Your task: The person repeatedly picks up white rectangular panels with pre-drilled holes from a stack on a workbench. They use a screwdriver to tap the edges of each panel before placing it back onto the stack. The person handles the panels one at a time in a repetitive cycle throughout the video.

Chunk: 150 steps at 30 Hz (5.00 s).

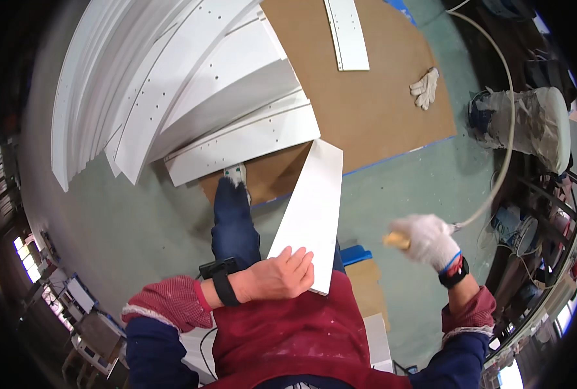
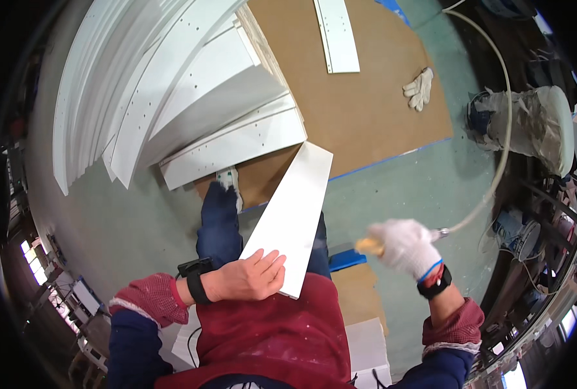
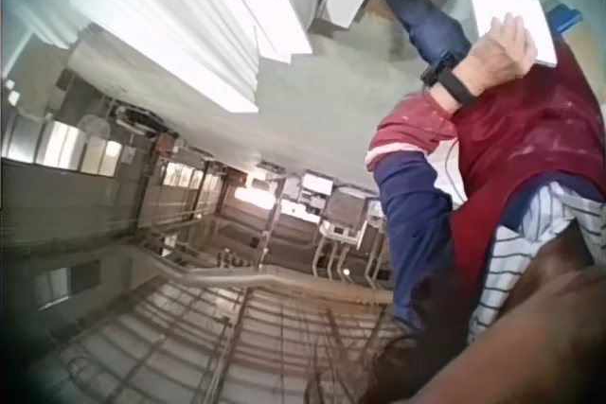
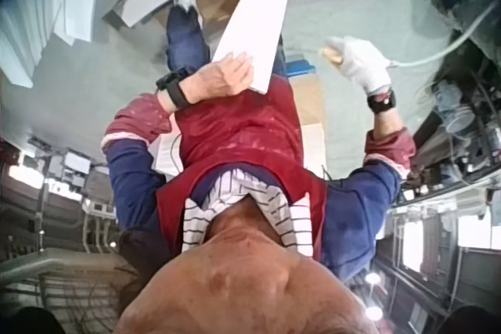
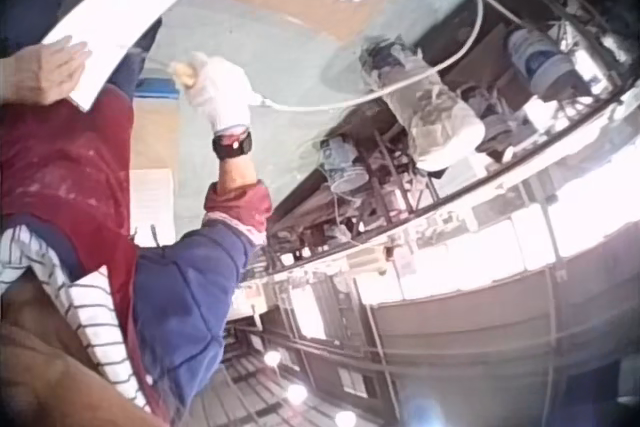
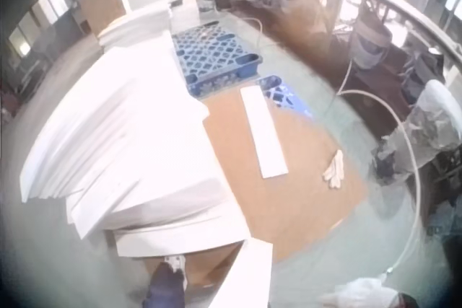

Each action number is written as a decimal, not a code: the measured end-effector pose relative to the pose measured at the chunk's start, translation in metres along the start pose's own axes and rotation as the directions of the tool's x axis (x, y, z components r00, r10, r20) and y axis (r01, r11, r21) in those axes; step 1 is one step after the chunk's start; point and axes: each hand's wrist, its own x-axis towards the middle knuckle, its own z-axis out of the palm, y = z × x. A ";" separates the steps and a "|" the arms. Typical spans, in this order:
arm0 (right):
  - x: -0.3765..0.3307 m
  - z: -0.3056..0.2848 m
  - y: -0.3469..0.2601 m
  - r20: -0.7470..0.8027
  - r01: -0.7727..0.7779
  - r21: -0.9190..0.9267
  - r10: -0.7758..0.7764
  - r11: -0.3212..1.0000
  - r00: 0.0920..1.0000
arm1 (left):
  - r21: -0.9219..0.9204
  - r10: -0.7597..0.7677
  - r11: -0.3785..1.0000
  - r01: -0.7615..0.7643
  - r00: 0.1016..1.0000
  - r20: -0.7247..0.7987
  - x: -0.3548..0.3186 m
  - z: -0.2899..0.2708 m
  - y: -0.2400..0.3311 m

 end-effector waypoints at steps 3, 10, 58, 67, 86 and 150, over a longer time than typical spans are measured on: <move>0.006 -0.006 -0.001 -0.017 -0.095 0.064 0.096 0.993 0.995 | -0.046 -0.030 0.998 0.036 0.990 0.135 -0.012 0.007 0.016; 0.010 0.021 0.020 0.000 -0.081 0.174 0.082 0.981 0.997 | 0.007 -0.265 0.963 0.268 0.948 0.178 -0.036 0.018 0.028; 0.134 0.079 -0.060 0.172 -0.110 -0.134 0.132 0.985 0.976 | -0.597 -0.775 -0.074 0.799 -0.423 -0.470 -0.330 -0.004 -0.170; 0.151 0.112 -0.041 0.149 -0.077 -0.094 0.091 0.993 0.985 | -0.810 -0.771 -0.488 0.325 -0.595 0.226 -0.327 0.245 -0.198; 0.197 0.108 -0.036 -0.037 -0.079 -0.071 0.076 0.994 0.996 | -0.845 -0.786 -0.513 -0.151 -0.314 0.533 -0.353 0.282 -0.189; -0.047 0.109 0.112 -0.485 -0.359 0.214 0.418 0.908 0.768 | -0.909 -0.968 0.208 0.360 0.207 -0.140 -0.020 -0.044 -0.086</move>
